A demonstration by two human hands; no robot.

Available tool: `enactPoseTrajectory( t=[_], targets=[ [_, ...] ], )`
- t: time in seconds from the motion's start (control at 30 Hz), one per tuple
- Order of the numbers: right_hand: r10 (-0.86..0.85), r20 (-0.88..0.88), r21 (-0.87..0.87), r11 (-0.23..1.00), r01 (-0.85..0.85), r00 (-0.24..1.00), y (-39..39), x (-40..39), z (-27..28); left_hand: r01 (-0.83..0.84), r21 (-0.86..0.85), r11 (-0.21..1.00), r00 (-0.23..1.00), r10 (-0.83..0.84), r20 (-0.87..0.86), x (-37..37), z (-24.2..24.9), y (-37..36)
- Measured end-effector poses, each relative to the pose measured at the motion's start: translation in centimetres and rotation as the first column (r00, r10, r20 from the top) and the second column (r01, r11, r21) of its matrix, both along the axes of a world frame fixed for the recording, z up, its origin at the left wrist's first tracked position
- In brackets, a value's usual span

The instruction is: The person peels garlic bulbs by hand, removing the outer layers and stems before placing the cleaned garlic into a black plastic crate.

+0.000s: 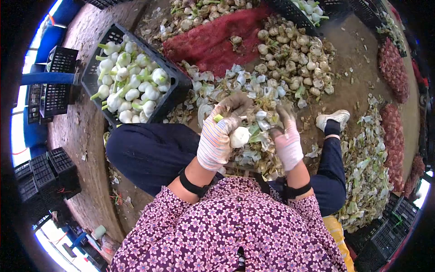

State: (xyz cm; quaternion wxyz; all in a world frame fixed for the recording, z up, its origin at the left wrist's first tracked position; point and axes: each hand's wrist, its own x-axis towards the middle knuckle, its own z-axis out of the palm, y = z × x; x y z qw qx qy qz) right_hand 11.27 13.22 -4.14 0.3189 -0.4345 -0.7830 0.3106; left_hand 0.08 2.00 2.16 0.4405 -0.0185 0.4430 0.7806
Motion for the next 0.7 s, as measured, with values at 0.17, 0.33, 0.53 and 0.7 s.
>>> enactPoseTrajectory(
  t=[0.17, 0.33, 0.53, 0.7],
  targets=[
    [0.219, -0.327, -0.883, 0.276, -0.38, 0.919, 0.0, 1.5, 6.8, -0.015, 0.008, 1.0, 0.997, 0.016, -0.082, -0.1, -0.8, 0.7],
    [0.374, -0.3, -0.442, 0.761, -0.475, 0.878, -1.4, -0.4, 4.6, 0.107, -0.289, 0.951, 0.936, -0.194, -0.294, -0.9, -1.2, 1.2],
    [0.081, -0.164, -0.7, 0.693, -0.173, 0.983, 0.9, -1.0, -0.9, 0.123, -0.217, 0.968, 0.991, -0.11, 0.073, -0.4, -7.4, 0.0],
    [0.266, -0.295, -0.458, 0.804, -0.38, 0.918, 0.5, -0.9, 2.1, -0.022, -0.091, 0.996, 0.965, 0.045, 0.257, -0.6, -5.3, 1.5]
  ],
)
